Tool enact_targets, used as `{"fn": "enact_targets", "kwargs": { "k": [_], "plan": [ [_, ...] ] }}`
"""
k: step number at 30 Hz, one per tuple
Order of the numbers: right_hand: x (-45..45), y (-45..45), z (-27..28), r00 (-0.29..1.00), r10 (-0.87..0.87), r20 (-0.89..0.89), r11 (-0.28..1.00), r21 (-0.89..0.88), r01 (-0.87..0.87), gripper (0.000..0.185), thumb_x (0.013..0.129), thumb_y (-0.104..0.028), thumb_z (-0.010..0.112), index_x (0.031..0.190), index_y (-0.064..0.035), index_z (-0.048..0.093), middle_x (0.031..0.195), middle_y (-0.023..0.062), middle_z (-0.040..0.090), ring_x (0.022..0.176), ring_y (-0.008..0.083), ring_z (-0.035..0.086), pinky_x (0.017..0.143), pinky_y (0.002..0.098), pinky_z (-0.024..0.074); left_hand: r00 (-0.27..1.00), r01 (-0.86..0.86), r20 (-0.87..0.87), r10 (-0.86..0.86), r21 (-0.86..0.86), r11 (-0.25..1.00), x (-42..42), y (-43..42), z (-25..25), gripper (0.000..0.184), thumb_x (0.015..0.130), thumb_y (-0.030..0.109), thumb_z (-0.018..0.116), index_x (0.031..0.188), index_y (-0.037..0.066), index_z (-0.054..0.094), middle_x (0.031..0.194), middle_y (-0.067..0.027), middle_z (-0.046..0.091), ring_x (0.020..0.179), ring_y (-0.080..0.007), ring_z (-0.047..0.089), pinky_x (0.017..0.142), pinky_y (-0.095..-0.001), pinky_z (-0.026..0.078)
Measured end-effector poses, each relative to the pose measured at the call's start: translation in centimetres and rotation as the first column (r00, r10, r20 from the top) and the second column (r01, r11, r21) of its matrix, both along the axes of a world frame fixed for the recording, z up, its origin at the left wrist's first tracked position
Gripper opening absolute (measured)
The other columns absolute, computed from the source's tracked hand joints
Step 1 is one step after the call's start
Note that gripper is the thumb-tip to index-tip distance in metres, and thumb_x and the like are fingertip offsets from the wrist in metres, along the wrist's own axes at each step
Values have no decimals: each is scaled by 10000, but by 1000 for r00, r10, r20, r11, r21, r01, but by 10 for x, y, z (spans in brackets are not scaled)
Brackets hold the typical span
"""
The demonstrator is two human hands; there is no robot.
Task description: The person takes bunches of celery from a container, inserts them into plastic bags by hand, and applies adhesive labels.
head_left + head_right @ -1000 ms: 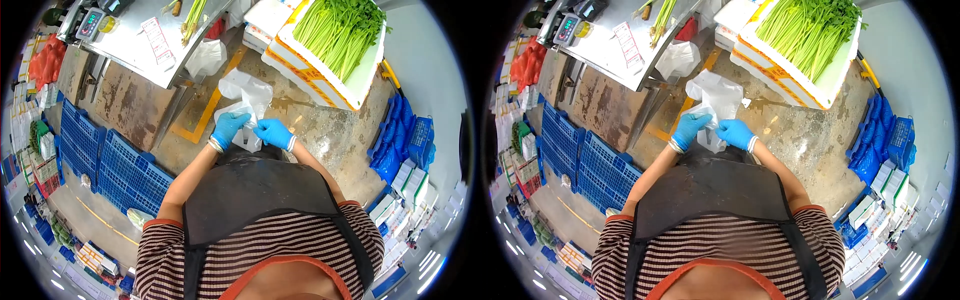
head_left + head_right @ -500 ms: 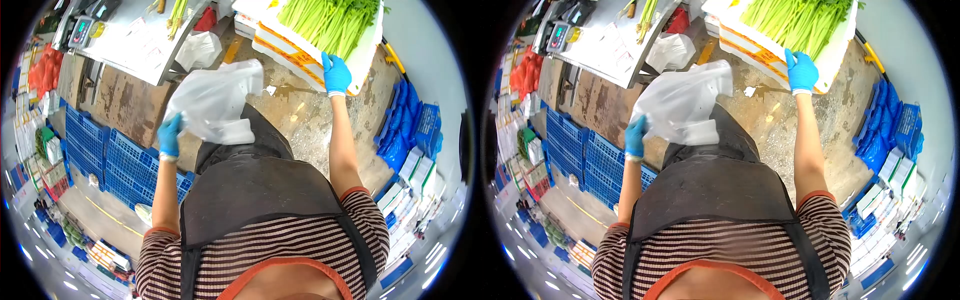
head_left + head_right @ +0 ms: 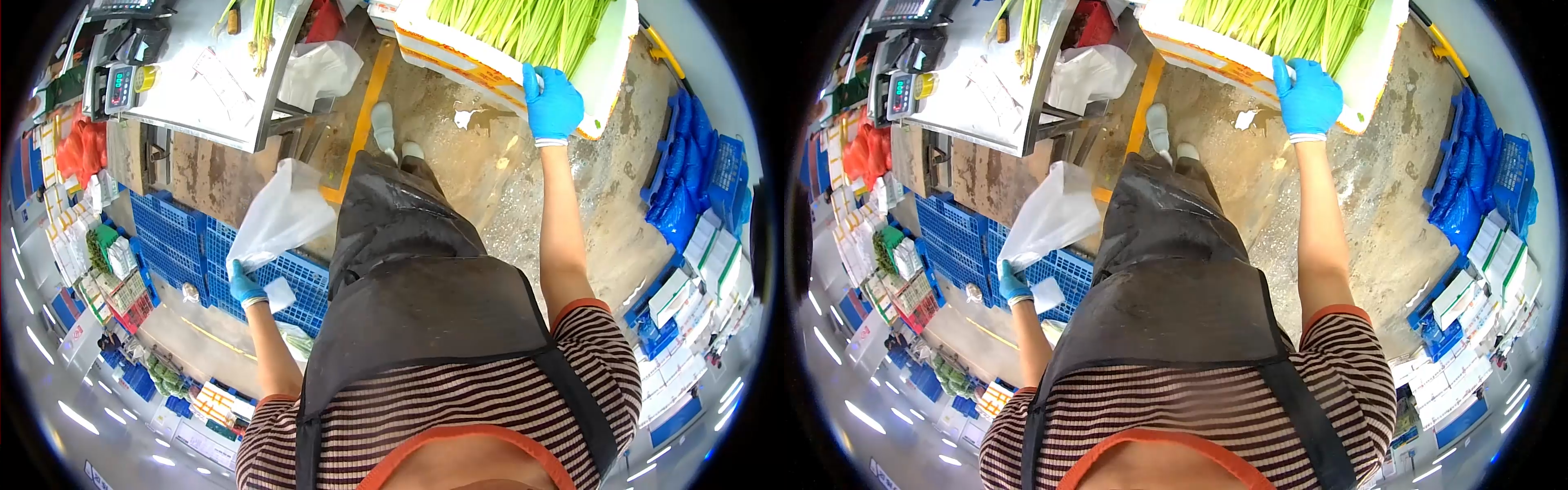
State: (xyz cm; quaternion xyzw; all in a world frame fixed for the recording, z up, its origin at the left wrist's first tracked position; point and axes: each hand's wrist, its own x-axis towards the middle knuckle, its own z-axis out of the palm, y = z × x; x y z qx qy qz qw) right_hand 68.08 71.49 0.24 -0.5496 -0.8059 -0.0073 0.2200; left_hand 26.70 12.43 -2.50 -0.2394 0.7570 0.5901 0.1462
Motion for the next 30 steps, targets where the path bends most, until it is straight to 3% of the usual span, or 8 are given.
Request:
{"fn": "enact_targets", "kwargs": {
  "k": [4, 12, 16, 18, 20, 22, 25, 30],
  "plan": [
    [0, 0, 2, 1000, -3, 3, 1000, -6, 3, 363, 877, -449, 617, 782, -110, 708, 767, 93, 664, 652, 269, 635, 621, 364, 494, 999, -37, 1, 38, -154, 987, 19, 43, -5, 294, 877, 175, 692, 1078, -35, 651, 933, -89, 673, 718, -173, 638, 570, -236, 486],
    [-1, 1, 3, 999, 33, -27, 998, 50, -32, 372, 878, -436, 614, 728, -102, 679, 726, 107, 638, 629, 283, 617, 606, 382, 480, 1000, 20, 14, -18, -128, 992, 25, 60, -27, 252, 863, 181, 714, 969, -43, 669, 795, -70, 649, 541, -119, 539, 454, -228, 409],
    [-2, 1, 3, 998, 29, -47, 998, 48, -27, 360, 882, -431, 608, 766, -102, 698, 752, 107, 652, 643, 282, 626, 619, 380, 487, 995, 95, -15, -98, -146, 985, 23, 65, -43, 188, 852, 184, 726, 838, 5, 672, 717, -32, 623, 503, -97, 500, 436, -234, 372],
    [-4, -1, 5, 1000, -3, 7, 1000, -14, 4, 351, 884, -435, 611, 800, -107, 704, 787, 101, 665, 664, 287, 636, 629, 385, 494, 989, 145, -11, -146, -44, 988, 19, 69, -50, 253, 873, 220, 701, 695, 51, 644, 615, 12, 544, 483, -78, 436, 426, -235, 313],
    [-4, -3, 9, 997, -29, 73, 998, -58, 33, 354, 889, -449, 607, 848, -113, 711, 841, 95, 681, 692, 299, 650, 644, 387, 505, 987, 155, -17, -157, -106, 982, 17, 77, -52, 247, 878, 219, 693, 704, 55, 633, 610, 25, 515, 473, -70, 399, 430, -231, 297],
    [-6, 7, 5, 1000, 11, 2, 999, 34, -11, 356, 894, -449, 598, 843, -115, 709, 819, 100, 675, 684, 301, 644, 635, 392, 500, 983, 180, -6, -181, -71, 981, 14, 94, -51, 249, 885, 223, 682, 701, 77, 598, 619, 29, 490, 484, -67, 403, 427, -235, 300],
    [-3, -3, 5, 1000, -6, 19, 1000, -9, 6, 373, 894, -447, 595, 801, -103, 705, 774, 108, 663, 676, 290, 635, 632, 391, 493, 975, 223, 38, -221, -73, 972, 11, 92, -52, 193, 883, 225, 682, 803, 50, 657, 713, -4, 591, 557, -87, 512, 492, -218, 391],
    [-6, -6, 6, 1000, -16, 22, 1000, -24, 17, 374, 899, -444, 590, 812, -101, 711, 799, 113, 674, 688, 294, 646, 641, 385, 499, 975, 221, 28, -220, -54, 974, 24, 106, -30, 196, 879, 226, 690, 879, 31, 677, 776, -18, 629, 626, -105, 556, 535, -231, 424]
  ]
}}
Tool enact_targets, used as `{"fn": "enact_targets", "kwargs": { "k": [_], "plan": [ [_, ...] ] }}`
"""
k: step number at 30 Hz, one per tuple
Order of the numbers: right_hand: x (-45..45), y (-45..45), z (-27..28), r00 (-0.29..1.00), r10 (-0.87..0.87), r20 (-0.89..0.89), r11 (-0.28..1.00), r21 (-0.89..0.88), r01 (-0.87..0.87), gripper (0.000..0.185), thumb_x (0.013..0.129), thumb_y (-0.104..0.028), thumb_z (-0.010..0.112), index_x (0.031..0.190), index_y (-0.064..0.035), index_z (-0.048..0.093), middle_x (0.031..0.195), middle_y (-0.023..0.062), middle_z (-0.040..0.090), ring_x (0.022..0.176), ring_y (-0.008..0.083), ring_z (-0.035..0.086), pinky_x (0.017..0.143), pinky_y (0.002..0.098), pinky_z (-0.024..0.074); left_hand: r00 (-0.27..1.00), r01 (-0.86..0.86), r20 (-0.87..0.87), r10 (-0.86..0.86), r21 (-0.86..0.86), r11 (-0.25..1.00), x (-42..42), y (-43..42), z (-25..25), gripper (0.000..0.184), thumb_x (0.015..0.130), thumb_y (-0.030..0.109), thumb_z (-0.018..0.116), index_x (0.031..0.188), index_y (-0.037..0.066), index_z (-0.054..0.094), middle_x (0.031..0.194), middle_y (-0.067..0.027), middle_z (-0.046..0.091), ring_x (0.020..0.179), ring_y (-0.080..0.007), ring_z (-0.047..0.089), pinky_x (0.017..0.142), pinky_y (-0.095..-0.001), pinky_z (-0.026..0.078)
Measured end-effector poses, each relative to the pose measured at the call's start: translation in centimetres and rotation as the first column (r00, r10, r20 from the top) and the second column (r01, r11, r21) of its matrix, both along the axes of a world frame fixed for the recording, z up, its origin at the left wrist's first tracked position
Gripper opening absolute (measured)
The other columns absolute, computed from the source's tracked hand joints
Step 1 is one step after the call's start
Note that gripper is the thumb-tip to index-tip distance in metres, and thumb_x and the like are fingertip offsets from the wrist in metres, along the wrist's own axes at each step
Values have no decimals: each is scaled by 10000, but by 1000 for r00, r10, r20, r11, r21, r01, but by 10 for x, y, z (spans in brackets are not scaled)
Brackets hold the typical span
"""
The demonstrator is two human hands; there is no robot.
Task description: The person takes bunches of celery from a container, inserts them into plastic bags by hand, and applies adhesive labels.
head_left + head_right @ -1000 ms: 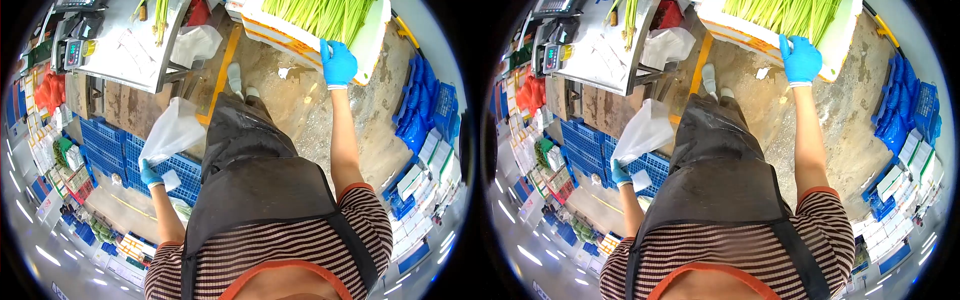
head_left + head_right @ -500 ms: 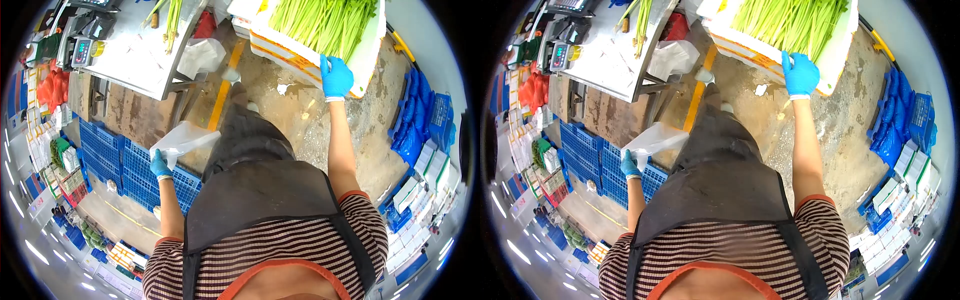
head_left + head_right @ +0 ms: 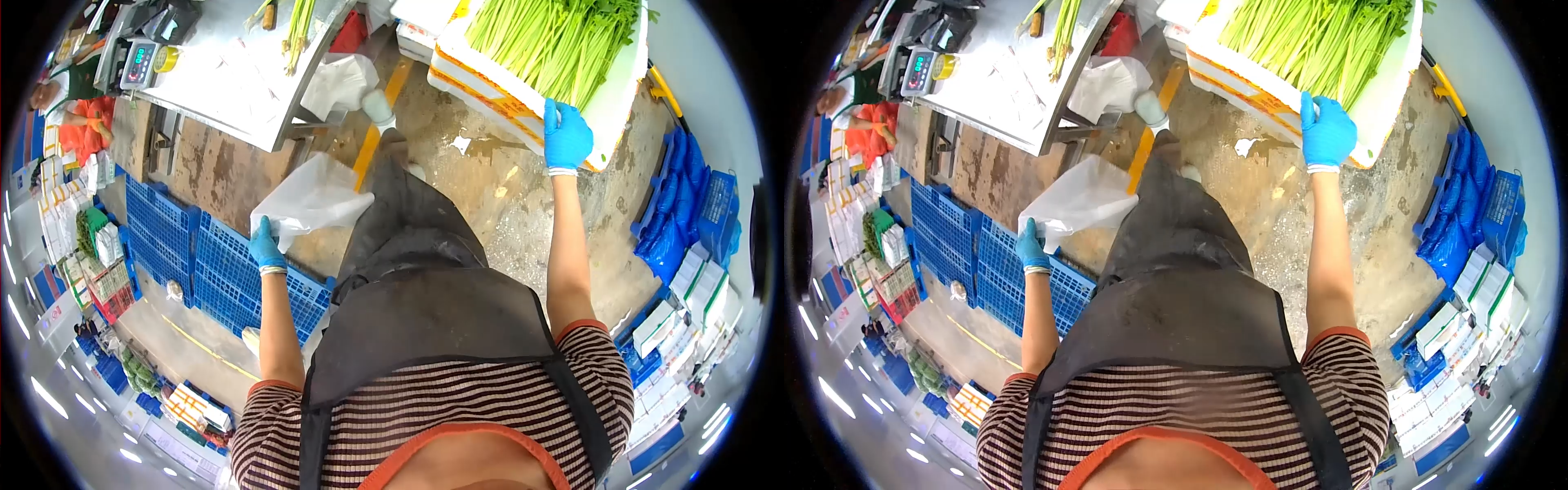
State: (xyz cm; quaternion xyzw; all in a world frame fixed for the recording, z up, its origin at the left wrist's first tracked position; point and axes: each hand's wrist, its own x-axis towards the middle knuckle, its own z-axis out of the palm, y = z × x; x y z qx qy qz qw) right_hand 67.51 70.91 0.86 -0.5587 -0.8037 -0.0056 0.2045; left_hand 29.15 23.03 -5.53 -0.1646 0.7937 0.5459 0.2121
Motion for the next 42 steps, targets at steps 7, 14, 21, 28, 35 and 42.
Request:
{"fn": "enact_targets", "kwargs": {
  "k": [7, 14, 21, 28, 35, 42],
  "plan": [
    [-1, 4, -3, 999, -19, 33, 999, -44, 20, 353, 912, -425, 583, 906, -103, 727, 906, 127, 697, 763, 311, 670, 699, 388, 518, 999, -20, 34, 19, 28, 999, 9, -1, 6, 195, 891, 189, 681, 981, 17, 687, 839, -34, 659, 677, -118, 601, 570, -228, 471],
    [-30, -13, 18, 991, 131, -40, 956, 269, -115, 279, 893, -275, 648, 1100, -89, 674, 1172, 166, 643, 980, 309, 643, 824, 416, 505, 954, 259, 80, -289, 262, 930, 23, 34, 63, 194, 914, 149, 640, 1040, 3, 662, 933, -54, 668, 800, -133, 620, 764, -248, 514],
    [-150, -182, 12, 727, 77, -683, -217, -723, -656, 290, 859, -276, 701, 1008, -34, 646, 931, 107, 646, 853, 174, 600, 786, 320, 484, 815, 484, 181, -550, 309, 819, 93, 106, 100, 246, 874, 154, 684, 1035, -32, 671, 942, -81, 689, 845, -153, 644, 764, -280, 509],
    [-197, -227, -41, 466, -699, -543, -303, -366, -880, 163, 887, -49, 564, 1026, 8, 625, 950, 86, 667, 960, 197, 641, 861, 314, 522, 995, 60, -65, -70, -151, 987, 22, -98, 15, 86, 845, 92, 671, 875, 12, 660, 796, -41, 640, 659, -132, 591, 620, -286, 507],
    [-306, -221, 17, 681, -589, -435, -488, -480, -729, 160, 937, -201, 564, 958, -62, 640, 847, 22, 636, 798, 130, 608, 735, 277, 516, 951, 36, 287, 114, -469, 883, 20, -324, 14, 492, 723, 106, 793, 1121, -70, 564, 964, -163, 664, 809, -198, 629, 723, -314, 526],
    [-437, -365, 93, 555, 243, -796, -851, -449, -272, 267, 930, -310, 560, 938, -49, 618, 807, 63, 596, 764, 145, 531, 759, 337, 488, 707, 358, -431, -561, -466, 809, -51, -103, 130, 850, 742, 152, 739, 1467, 34, 309, 1487, -151, 371, 1339, -279, 386, 1148, -383, 240]
  ]
}}
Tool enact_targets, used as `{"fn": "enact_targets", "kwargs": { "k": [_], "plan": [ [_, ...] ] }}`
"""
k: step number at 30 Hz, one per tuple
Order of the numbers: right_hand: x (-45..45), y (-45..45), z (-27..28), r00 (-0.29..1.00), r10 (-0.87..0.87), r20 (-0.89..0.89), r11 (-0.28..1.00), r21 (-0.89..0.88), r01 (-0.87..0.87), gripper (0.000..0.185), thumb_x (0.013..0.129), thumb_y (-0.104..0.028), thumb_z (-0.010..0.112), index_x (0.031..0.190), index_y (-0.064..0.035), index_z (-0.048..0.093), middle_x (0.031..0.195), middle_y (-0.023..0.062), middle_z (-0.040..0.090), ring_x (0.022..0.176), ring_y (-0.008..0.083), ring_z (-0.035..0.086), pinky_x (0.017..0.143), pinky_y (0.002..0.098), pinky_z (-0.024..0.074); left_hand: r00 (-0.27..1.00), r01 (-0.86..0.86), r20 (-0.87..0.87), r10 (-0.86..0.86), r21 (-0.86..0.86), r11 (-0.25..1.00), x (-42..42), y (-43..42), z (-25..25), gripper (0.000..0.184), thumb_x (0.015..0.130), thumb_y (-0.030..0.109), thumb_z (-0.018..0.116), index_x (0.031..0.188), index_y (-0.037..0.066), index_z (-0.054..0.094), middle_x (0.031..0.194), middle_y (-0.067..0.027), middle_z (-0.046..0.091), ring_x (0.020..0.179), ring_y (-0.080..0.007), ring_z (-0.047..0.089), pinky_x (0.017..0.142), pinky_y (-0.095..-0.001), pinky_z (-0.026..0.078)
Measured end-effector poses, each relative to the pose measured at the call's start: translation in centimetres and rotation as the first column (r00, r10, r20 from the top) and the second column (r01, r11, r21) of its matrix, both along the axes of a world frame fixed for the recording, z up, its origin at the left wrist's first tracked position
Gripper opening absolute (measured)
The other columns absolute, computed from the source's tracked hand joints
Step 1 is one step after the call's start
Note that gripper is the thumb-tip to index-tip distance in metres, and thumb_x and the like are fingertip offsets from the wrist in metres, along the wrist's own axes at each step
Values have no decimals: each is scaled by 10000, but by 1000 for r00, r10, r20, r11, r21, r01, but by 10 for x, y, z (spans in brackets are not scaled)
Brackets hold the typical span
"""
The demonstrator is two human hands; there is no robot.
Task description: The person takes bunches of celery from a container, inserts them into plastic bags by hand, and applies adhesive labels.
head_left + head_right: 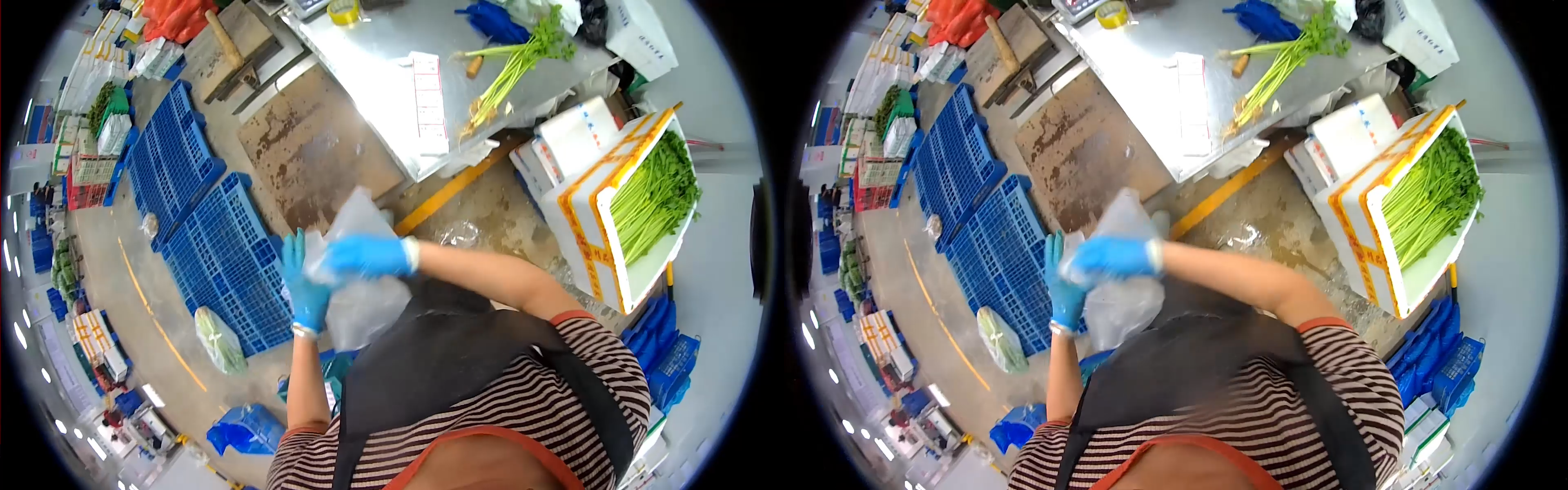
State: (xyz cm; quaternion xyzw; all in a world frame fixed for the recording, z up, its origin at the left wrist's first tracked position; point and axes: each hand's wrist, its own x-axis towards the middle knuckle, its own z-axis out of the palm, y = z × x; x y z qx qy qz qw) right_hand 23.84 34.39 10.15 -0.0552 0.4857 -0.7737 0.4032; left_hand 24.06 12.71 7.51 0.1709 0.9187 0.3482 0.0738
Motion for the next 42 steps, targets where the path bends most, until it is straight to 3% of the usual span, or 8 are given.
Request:
{"fn": "enact_targets", "kwargs": {
  "k": [1, 8, 15, 18, 27, 31, 37, 42],
  "plan": [
    [-15, -20, 21, 965, 125, -231, 989, 106, -103, 282, 920, -325, 570, 929, -49, 624, 801, 90, 609, 765, 177, 568, 760, 352, 495, 949, -307, 258, 183, 614, 727, -18, -27, -55, 637, 829, 111, 609, 1422, 30, 390, 1456, -145, 417, 1318, -251, 411, 1138, -384, 255],
    [-177, 18, -104, 691, 573, -441, 23, 851, 524, 153, 807, -121, 578, 836, -87, 724, 854, 142, 697, 748, 341, 683, 603, 445, 538, 932, -362, -129, 340, -404, 840, -160, -209, -37, 552, 715, -67, 498, 1227, 96, 625, 1148, -129, 670, 979, -287, 652, 899, -340, 489],
    [-231, 0, -11, 90, 333, -939, 141, 143, 980, 400, 769, -39, 566, 1141, -176, 621, 763, 88, 560, 742, 289, 605, 605, 396, 487, 611, -474, -637, 470, 182, 862, -219, -201, -35, 414, 859, -19, 508, 1267, -3, 579, 1280, -172, 575, 1162, -299, 547, 1038, -389, 419],
    [-227, -14, -183, 745, 187, -640, 216, 767, 604, 263, 837, -148, 548, 1058, -166, 690, 925, 159, 686, 846, 334, 674, 711, 421, 545, 843, -517, -19, 537, 246, 820, -207, -190, -137, 502, 770, -90, 423, 1222, 3, 618, 1259, -148, 592, 1160, -275, 546, 1008, -371, 417],
    [-141, 4, -166, 865, 229, -447, 104, 895, 434, 961, 759, -413, 729, 1489, -45, 222, 1157, 179, 597, 993, 358, 598, 824, 479, 478, 849, 170, 493, 190, -595, 786, -267, -190, -290, 1316, 501, 517, 887, 1491, -9, 199, 1504, -319, 220, 1413, -435, 195, 1165, -477, 195],
    [-46, 60, -126, 869, 51, -492, 227, 853, 470, 721, 865, -421, 629, 1455, -108, 356, 1176, 179, 584, 989, 347, 614, 825, 427, 500, 926, 112, 330, 185, -708, 698, -283, -144, -220, 1035, 634, 375, 847, 1477, 85, 319, 1475, -327, 282, 1335, -441, 360, 1093, -454, 343],
    [125, 164, -40, 769, -507, -388, -39, 902, 430, 560, 922, -446, 533, 1389, -142, 470, 1102, 143, 673, 989, 327, 651, 895, 414, 503, 964, 188, 205, -172, -64, 980, -284, 13, -148, 500, 918, 219, 616, 1332, -36, 502, 1362, -196, 523, 1254, -315, 495, 1067, -390, 364],
    [313, 287, -31, -36, -724, -688, -563, 560, 608, 361, 910, -268, 615, 1189, -39, 613, 1003, 79, 678, 906, 176, 649, 840, 324, 513, 753, 520, 225, -618, 372, 769, -200, 244, -60, 417, 942, 98, 567, 1332, -36, 502, 1355, -143, 536, 1206, -214, 513, 1028, -342, 386]
  ]
}}
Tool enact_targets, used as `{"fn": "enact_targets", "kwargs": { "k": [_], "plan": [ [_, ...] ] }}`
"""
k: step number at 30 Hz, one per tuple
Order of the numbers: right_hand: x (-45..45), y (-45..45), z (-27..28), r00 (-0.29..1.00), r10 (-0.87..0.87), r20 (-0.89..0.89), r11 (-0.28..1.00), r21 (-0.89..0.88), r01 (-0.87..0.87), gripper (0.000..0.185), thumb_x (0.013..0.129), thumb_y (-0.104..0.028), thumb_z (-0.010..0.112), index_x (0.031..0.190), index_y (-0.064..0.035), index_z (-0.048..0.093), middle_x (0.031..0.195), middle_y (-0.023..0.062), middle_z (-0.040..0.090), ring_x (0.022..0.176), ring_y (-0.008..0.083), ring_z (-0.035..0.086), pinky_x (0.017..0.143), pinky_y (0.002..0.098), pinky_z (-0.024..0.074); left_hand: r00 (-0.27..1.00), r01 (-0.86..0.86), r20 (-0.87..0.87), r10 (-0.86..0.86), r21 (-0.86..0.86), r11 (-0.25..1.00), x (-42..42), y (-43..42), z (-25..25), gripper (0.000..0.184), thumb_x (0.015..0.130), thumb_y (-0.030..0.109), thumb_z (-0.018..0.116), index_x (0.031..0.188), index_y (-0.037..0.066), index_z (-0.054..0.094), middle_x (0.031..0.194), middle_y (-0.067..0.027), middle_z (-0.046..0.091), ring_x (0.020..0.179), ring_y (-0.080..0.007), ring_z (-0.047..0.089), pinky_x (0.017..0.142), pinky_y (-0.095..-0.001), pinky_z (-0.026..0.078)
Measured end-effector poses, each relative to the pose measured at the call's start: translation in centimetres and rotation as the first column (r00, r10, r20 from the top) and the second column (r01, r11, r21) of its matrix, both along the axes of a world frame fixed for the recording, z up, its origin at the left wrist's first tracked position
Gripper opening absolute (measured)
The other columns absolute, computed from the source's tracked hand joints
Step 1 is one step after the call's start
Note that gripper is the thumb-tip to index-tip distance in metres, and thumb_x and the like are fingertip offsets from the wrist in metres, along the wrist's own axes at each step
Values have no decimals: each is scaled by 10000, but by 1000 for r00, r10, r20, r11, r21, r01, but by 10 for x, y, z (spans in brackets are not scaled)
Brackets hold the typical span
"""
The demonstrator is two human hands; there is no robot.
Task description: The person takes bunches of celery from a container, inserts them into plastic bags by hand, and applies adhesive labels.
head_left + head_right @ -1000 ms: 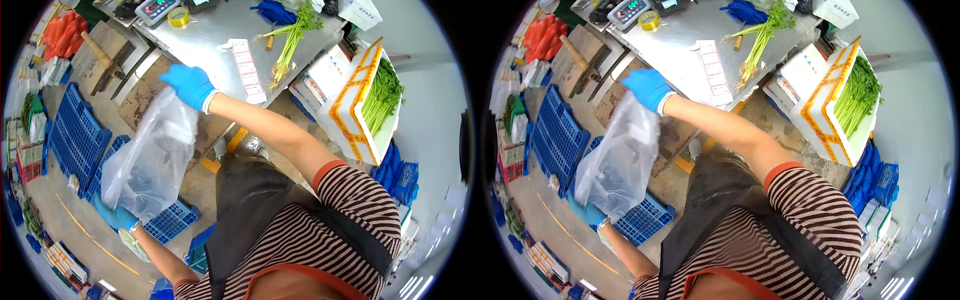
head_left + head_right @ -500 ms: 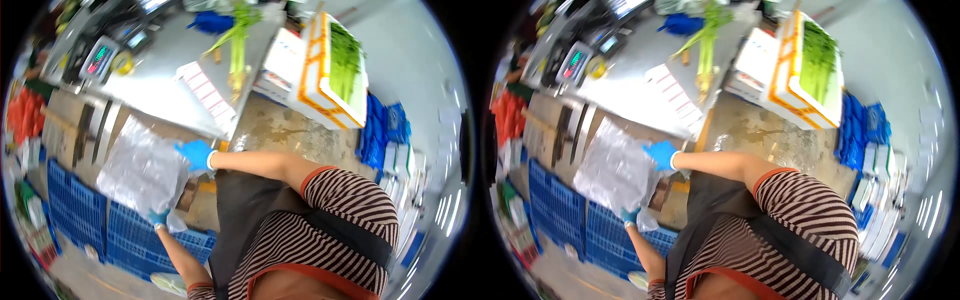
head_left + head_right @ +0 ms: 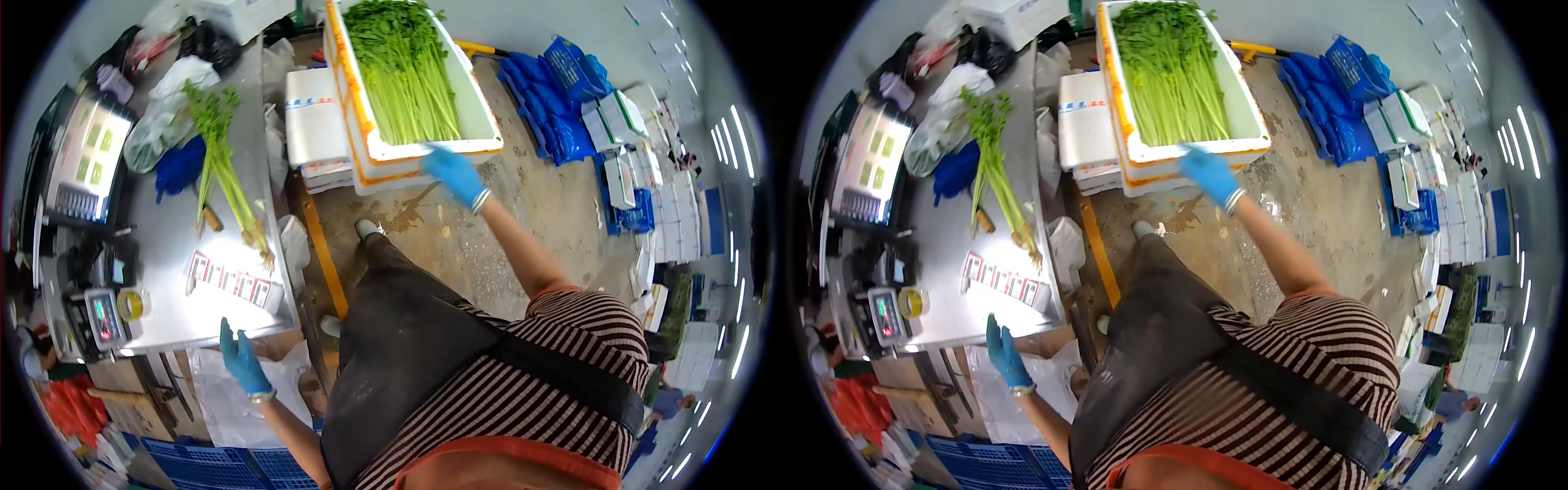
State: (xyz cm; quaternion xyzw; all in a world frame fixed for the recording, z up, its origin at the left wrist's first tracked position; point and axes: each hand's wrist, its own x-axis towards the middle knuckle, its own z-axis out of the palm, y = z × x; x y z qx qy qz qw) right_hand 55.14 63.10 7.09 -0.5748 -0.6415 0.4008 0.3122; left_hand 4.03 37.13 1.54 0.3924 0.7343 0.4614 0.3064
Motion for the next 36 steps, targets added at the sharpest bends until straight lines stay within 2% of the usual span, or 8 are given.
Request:
{"fn": "enact_targets", "kwargs": {
  "k": [5, 6, 12, 16, 18, 22, 31, 36],
  "plan": [
    [149, 137, -29, 727, -548, -413, 829, -381, 409, 340, 887, -213, 626, 1188, -60, 590, 967, 41, 648, 850, 154, 628, 741, 305, 488, 927, 366, 42, -373, 113, 924, 162, 202, 86, 413, 915, 69, 594, 1323, 33, 543, 1293, -95, 589, 1189, -202, 538, 1045, -336, 383],
    [170, 161, -54, 767, -570, -295, 788, -460, 409, 416, 906, -283, 608, 1267, -84, 553, 1204, 106, 612, 1101, 222, 586, 915, 379, 456, 899, 414, 112, -423, 96, 905, 191, 236, 91, 412, 910, 87, 605, 1315, 36, 550, 1305, -92, 579, 1180, -205, 544, 1040, -335, 388],
    [216, 228, -221, 924, -269, 272, 834, -414, 365, 461, 821, -354, 661, 1138, -24, 601, 1119, 140, 631, 965, 254, 592, 846, 406, 465, 686, 721, 50, -726, 85, 688, 309, 392, 93, 363, 911, 135, 624, 1265, 59, 598, 1258, -91, 601, 1130, -181, 569, 985, -313, 422],
    [162, 235, -173, 710, -16, 704, 898, -303, 320, 328, 792, -169, 637, 1093, -44, 600, 1056, 170, 652, 959, 348, 648, 832, 423, 511, 703, 710, 30, -711, 35, 704, 334, 459, 83, 342, 906, 151, 638, 1242, 89, 622, 1186, -88, 642, 1101, -177, 594, 970, -310, 438],
    [142, 234, -162, 605, -469, 643, 690, -162, 706, 382, 755, -196, 647, 1100, -34, 614, 1044, 191, 655, 948, 363, 646, 851, 432, 508, 672, 740, -38, -740, 68, 669, 337, 488, 65, 331, 906, 163, 637, 1230, 92, 629, 1176, -100, 646, 1083, -199, 610, 956, -320, 452],
    [147, 225, -133, 775, -374, 509, 760, -311, 571, 395, 715, -207, 645, 1023, 39, 627, 1034, 293, 624, 994, 410, 602, 890, 451, 490, 561, 821, -155, -813, -22, 571, 362, 538, 57, 340, 906, 235, 620, 1224, 117, 630, 1175, -148, 638, 1090, -273, 614, 946, -344, 463],
    [147, 203, -128, 717, -362, 596, 828, -147, 541, 600, 756, -238, 673, 1313, -61, 536, 1282, 253, 528, 1135, 418, 543, 989, 435, 445, -312, 935, -567, -763, -325, -141, 471, 591, 5, 343, 875, 151, 590, 1216, 119, 608, 1283, -122, 566, 1183, -304, 531, 999, -404, 428],
    [128, 209, -111, 773, -473, 423, 742, -282, 609, 651, 721, -291, 705, 1299, -48, 533, 1246, 267, 554, 1128, 403, 556, 971, 433, 462, -330, 942, -778, -534, -306, -136, 532, 625, -29, 390, 895, 207, 566, 1281, 153, 565, 1340, -85, 536, 1284, -286, 454, 1065, -451, 337]
  ]
}}
